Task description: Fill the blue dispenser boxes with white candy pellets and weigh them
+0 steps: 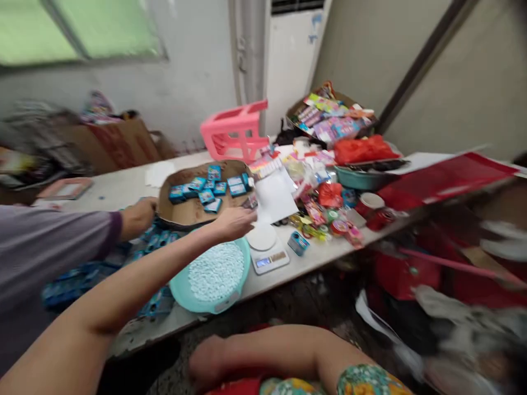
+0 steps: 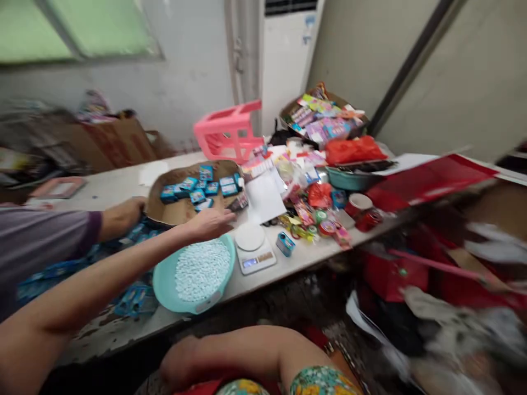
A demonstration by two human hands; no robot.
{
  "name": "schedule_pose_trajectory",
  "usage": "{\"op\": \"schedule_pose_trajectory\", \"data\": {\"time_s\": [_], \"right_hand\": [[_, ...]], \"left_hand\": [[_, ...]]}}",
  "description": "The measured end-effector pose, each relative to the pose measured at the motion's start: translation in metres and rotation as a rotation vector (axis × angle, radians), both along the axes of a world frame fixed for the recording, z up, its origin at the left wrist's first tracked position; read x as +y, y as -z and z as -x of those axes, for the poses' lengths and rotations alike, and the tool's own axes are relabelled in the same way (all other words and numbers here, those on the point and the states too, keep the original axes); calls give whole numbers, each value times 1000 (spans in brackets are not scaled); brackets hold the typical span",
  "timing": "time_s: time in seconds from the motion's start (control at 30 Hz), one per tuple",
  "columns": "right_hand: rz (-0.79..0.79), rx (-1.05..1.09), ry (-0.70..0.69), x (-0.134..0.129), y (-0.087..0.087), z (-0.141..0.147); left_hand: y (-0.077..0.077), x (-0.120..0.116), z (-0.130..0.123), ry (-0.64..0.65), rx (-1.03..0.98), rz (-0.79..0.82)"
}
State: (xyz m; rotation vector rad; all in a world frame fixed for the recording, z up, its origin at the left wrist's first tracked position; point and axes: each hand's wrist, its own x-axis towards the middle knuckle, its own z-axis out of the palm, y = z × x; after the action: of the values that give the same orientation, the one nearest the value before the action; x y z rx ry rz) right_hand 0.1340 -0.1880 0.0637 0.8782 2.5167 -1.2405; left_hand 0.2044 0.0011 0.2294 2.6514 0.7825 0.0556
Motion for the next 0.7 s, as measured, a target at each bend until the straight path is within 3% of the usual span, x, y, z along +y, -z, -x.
{"op": "schedule_pose_trajectory", "data": {"time_s": [0.07,0.17,0.23,0.27,0.3,0.37,0.43,0.5,0.6,0.7], "right_hand": [[47,125,183,-11,18,-40],[85,396,942,-41,42,-136],[86,366,1385,-75,56,-211],[59,295,1579,-93,63,-248],[23,215,1750,-109,68,-282],[-18,124,1886,-131,76,-337],[-87,80,2023,-130,80,-367],[-147,83,2068,-108,83,-375],[-202,138,2038,-46,88,-360],[-414,198,1946,18,88,-346]], "left_hand": [[71,-5,28,-124,-174,118],[176,-36,97,-461,-221,177],[224,-59,136,-632,-133,196],[240,-67,150,-664,-112,206],[250,-73,157,-678,-91,227],[258,-77,157,-688,-26,261],[257,-77,142,-717,94,276],[258,-75,122,-740,199,301],[265,-71,95,-701,194,407],[272,-64,78,-730,122,506]]}}
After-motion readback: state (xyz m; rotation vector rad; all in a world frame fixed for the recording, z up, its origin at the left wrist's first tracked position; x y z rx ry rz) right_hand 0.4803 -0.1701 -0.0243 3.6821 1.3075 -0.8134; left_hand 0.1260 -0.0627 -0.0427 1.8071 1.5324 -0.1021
